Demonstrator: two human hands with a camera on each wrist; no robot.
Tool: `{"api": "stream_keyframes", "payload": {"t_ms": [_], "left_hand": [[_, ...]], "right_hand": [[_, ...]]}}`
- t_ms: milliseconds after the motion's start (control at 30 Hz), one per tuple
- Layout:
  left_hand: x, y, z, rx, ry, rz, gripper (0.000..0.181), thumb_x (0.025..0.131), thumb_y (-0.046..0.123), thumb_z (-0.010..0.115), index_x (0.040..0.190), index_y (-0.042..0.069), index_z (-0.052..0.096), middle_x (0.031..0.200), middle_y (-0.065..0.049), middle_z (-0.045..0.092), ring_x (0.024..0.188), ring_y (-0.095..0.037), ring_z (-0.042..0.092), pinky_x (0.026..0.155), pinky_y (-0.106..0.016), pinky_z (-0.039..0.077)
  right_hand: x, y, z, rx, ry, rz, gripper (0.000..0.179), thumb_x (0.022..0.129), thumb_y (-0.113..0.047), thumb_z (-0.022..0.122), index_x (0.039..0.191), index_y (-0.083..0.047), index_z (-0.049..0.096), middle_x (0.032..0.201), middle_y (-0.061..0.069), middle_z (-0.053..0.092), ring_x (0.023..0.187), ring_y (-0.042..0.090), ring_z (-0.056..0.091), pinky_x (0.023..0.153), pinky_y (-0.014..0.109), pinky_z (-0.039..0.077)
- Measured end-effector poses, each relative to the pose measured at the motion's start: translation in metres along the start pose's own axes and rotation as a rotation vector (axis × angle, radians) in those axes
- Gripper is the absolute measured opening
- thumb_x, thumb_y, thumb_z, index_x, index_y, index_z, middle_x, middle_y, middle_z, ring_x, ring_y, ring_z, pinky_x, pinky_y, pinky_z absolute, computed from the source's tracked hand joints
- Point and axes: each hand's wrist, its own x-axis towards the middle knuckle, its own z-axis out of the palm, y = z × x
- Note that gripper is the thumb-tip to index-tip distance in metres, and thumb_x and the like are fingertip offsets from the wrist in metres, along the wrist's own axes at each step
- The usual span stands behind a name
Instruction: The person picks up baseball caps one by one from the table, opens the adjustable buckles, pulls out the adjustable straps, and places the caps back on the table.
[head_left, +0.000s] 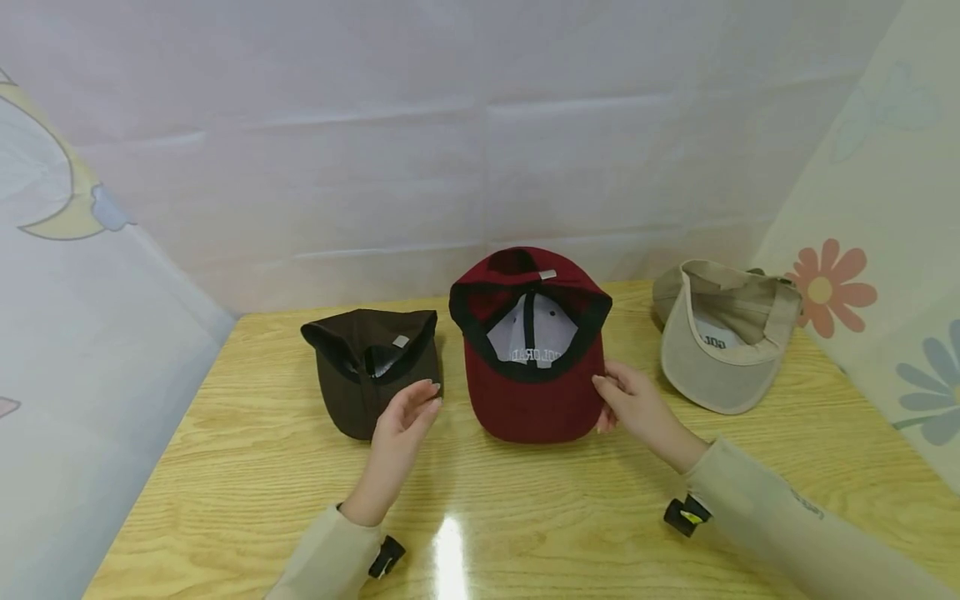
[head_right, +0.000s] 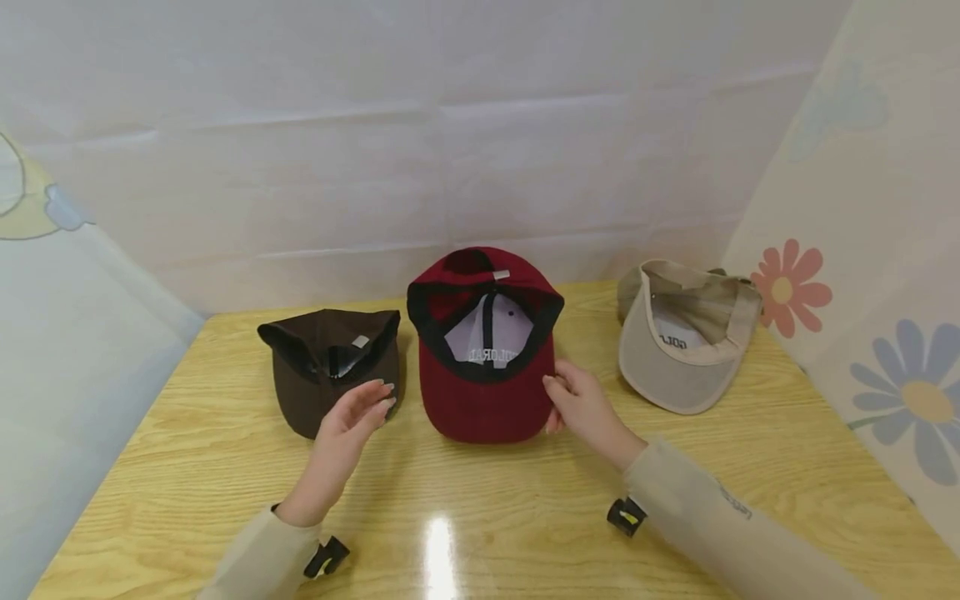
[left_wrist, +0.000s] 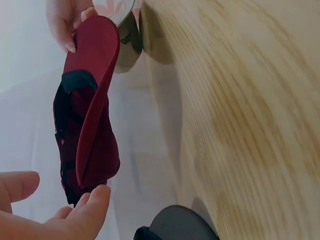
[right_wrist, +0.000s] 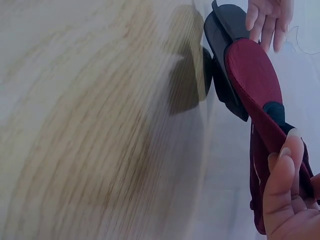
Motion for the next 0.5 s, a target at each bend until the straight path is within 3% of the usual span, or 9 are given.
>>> {"api": "stream_keyframes", "payload": {"t_ms": [167,333,500], "left_hand": [[-0.003,0.001,0.009,-0.020,-0.082,-0.075,0.049,0.099,0.013,0.057,0.138,-0.012,0.041,0.134,-0.029,0.051,0.123,-0.036,0.052,0.101,-0.042,0.043],[-0.003,0.001,0.017,-0.033,-0.129,-0.100,0.051,0.098,0.012,0.058,0.138,-0.013,0.041,0.131,-0.029,0.054,0.119,-0.034,0.055,0.097,-0.043,0.047],[0.000,0.004,0.023,-0.094,-0.166,-0.109,0.043,0.097,0.007,0.057,0.134,-0.012,0.046,0.121,-0.029,0.060,0.105,-0.032,0.063,0.088,-0.040,0.052]], "right_hand": [[-0.005,-0.002,0.002,-0.004,0.000,-0.019,0.017,0.101,-0.001,0.045,0.093,0.011,0.053,0.056,0.013,0.058,0.044,0.020,0.056,0.045,0.033,0.050],[-0.009,-0.005,0.005,0.003,-0.014,-0.056,0.016,0.100,0.000,0.046,0.089,0.010,0.053,0.055,0.012,0.058,0.043,0.022,0.056,0.044,0.033,0.050],[-0.011,-0.008,0.008,0.020,-0.034,-0.088,0.017,0.100,0.002,0.045,0.086,0.010,0.052,0.055,0.012,0.057,0.043,0.022,0.056,0.043,0.034,0.050]]}}
